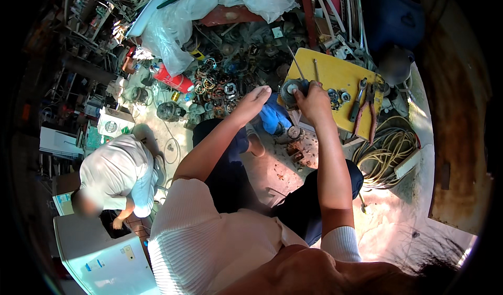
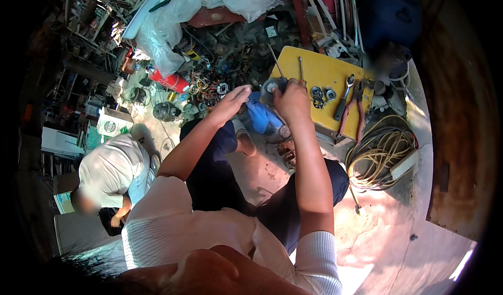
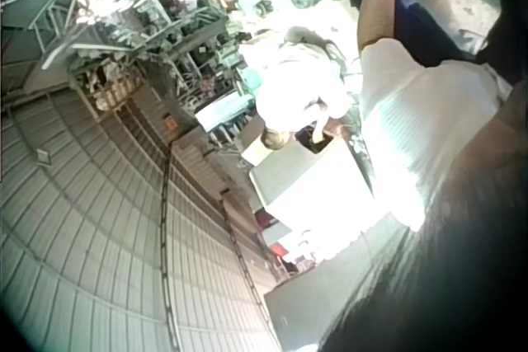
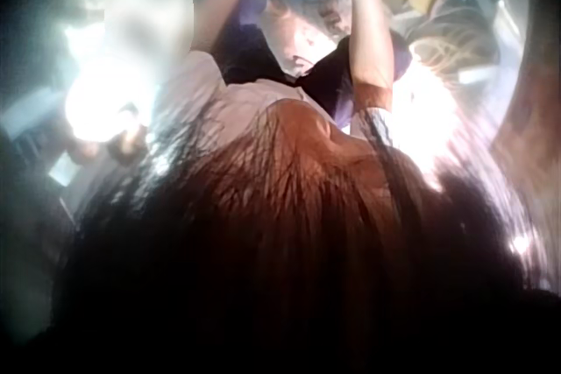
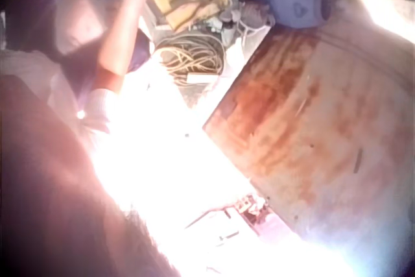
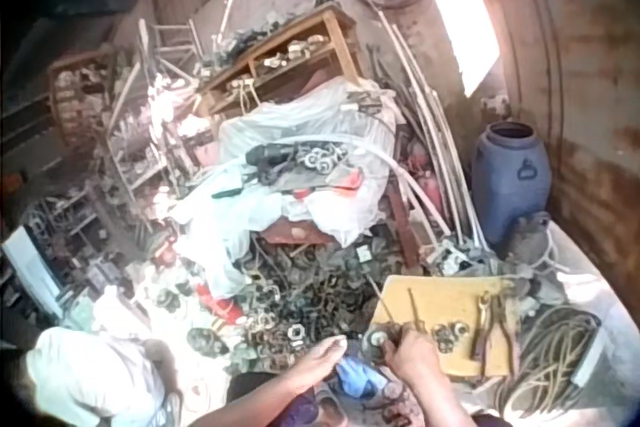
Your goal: The person disassembles and works on an appliance motor, using a screwdriver to remove internal components and handling various metal parts.
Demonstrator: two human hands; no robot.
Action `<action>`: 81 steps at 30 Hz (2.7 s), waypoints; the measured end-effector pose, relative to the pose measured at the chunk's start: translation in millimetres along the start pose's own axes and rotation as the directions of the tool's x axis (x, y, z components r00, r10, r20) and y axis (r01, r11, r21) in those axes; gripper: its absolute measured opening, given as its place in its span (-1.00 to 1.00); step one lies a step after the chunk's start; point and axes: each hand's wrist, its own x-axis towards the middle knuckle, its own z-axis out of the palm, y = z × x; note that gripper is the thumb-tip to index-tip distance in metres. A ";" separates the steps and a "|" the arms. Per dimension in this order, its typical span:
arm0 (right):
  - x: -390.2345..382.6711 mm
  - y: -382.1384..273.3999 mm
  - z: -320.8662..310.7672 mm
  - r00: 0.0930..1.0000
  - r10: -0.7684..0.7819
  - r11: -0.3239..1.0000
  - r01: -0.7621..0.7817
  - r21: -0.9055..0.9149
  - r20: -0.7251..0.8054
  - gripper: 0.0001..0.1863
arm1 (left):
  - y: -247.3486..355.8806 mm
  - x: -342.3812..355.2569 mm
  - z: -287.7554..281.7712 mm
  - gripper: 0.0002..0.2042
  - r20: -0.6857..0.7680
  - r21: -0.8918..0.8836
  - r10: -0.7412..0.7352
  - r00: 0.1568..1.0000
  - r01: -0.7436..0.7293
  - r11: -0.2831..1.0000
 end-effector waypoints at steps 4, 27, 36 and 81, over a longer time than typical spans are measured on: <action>2.4 0.2 -4.4 0.997 0.061 0.998 -0.062 0.017 0.048 -0.46 | -0.8 -5.9 6.9 -0.24 0.169 -0.236 -0.220 0.961 0.256 0.937; 9.2 26.4 0.5 0.978 0.175 0.959 -0.195 0.204 0.113 -0.04 | -18.6 15.1 30.2 -0.43 0.289 -0.514 -0.255 0.923 0.374 0.772; 5.0 26.3 -2.3 0.975 0.220 0.885 -0.210 0.415 0.025 -0.26 | -11.9 8.0 36.3 -0.41 0.189 -0.590 -0.184 0.965 0.262 0.764; -238.6 60.6 1.9 0.874 0.338 0.501 -0.482 0.719 0.349 -0.50 | -85.7 -124.1 40.7 -0.43 0.271 -0.887 -0.008 0.963 0.253 0.387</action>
